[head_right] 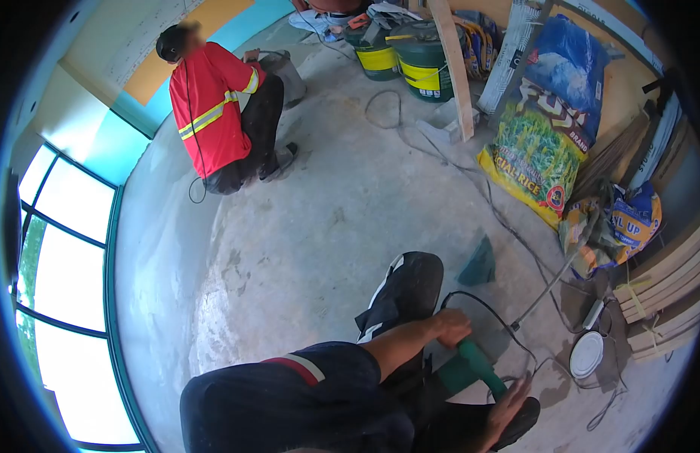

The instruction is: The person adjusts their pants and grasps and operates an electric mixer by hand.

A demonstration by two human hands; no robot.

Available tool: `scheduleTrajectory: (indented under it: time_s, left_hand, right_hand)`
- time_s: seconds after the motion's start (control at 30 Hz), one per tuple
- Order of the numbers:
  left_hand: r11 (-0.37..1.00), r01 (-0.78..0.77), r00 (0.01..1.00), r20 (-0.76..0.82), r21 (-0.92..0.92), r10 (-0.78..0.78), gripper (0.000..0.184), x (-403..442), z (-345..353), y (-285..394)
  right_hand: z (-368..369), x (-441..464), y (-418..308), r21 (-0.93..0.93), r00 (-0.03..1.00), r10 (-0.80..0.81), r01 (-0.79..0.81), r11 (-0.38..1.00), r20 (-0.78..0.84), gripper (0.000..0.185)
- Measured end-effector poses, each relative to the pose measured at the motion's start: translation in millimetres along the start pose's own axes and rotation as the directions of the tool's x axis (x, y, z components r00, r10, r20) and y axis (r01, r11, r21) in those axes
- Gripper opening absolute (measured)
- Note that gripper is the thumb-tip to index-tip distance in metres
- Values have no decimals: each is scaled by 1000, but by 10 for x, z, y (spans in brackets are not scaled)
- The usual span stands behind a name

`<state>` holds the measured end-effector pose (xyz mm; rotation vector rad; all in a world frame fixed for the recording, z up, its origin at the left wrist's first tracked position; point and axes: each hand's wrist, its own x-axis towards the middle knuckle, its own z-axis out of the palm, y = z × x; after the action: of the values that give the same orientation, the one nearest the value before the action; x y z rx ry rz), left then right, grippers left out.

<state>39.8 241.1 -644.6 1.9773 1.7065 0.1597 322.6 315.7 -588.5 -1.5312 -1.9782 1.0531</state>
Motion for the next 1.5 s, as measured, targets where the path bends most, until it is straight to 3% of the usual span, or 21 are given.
scheduleTrajectory:
  time_s: [0.07, 0.1, 0.17, 0.23, 0.3, 0.33, 0.37, 0.4, 0.5, 0.63, 0.73, 0.83, 0.97, 1.03, 1.07, 1.1, 1.27, 1.3, 1.37, 1.43, 1.5]
  left_hand:
    - [1000, 24, 997, 79, 8, -24, 17, 9, -38, -29]
    - [999, 41, 997, 68, 7, -41, 17, -15, -90, 15]
    - [999, 40, 998, 50, -10, -39, 17, -30, -49, 43]
    - [1000, 6, 1000, 19, -28, -6, 17, 4, -18, 9]
    - [999, 12, 999, 34, -52, -10, 19, -19, -88, 45]
    - [998, 17, 999, 39, -58, -15, 20, -26, -150, 39]
    - [999, 25, 1000, 12, -35, -25, 20, -15, -110, 12]
    - [999, 29, 1000, -9, -16, -30, 20, 6, 10, -8]
    - [998, 56, 998, 35, -1, -56, 20, 8, -82, 42]
    - [998, 56, 998, 6, -14, -55, 20, -19, -67, 55]
    - [998, 62, 998, -4, -24, -62, 21, -17, -24, 37]
    - [999, 27, 997, 78, 36, -29, 22, 52, 84, -29]
    - [999, 36, 988, 151, -3, -36, 23, 13, -55, -9]
    - [1000, -28, 993, 111, -8, 29, 22, 21, -72, -32]
    - [1000, 0, 997, 77, -7, 0, 22, 5, -114, 0]
    - [999, 34, 998, 44, -6, -34, 21, -37, -151, 35]
    - [998, 54, 997, -56, -8, -55, 21, 90, 108, -55]
    - [997, 73, 997, -23, -19, -74, 20, 133, 143, -86]
    - [996, 87, 993, 80, -29, -84, 20, -16, 142, -62]
    - [999, 30, 983, 184, -9, -28, 21, -43, -237, 40]
    - [1000, -8, 997, 78, 19, 7, 22, 74, 71, -9]
  right_hand:
    - [-302, 63, 772, -139, 938, -248, 220, 966, -244, 56]
    - [-574, 202, 1693, -424, 820, -463, 307, 852, -336, 55]
    - [-887, 20, -88, -340, 661, -374, 187, 922, -651, 51]
    - [-886, -49, -500, -370, 576, -392, 162, 915, -717, 48]
    - [-542, -65, -472, -452, 645, -433, 149, 880, -630, 47]
    - [-196, -68, -348, -515, 767, -409, 122, 849, -493, 47]
    - [111, -112, -306, -555, 875, -335, 96, 826, -348, 48]
    - [272, -126, -59, -520, 985, -37, -58, 852, -170, 57]
    - [303, -25, -170, -101, 955, 22, -54, 993, -297, 57]
    - [268, -55, -249, -188, 969, 66, -112, 976, -236, 61]
    - [179, -43, -326, -221, 992, 103, -115, 968, -67, 52]
    - [41, 76, 47, 24, 946, -137, 150, 988, -295, 54]
    - [-319, 79, -366, -74, 763, -158, 144, 987, -627, 58]
    - [-28, 182, 281, 56, 870, -78, 120, 991, -487, 58]
    - [165, 289, 1127, 379, 934, 29, 116, 918, -356, 58]
    - [50, 136, 37, -79, 994, -100, 103, 992, 44, 56]
    - [-1, 133, -73, 206, 965, -145, 191, 960, -218, 61]
    - [-160, 268, 123, -11, 933, -149, 154, 988, -327, 60]
    - [-363, 166, -321, -17, 828, -247, 276, 961, -504, 57]
    - [-318, 89, -384, -96, 781, -199, 177, 979, -592, 57]
    - [-231, 82, -154, -145, 881, -153, 97, 985, -449, 57]
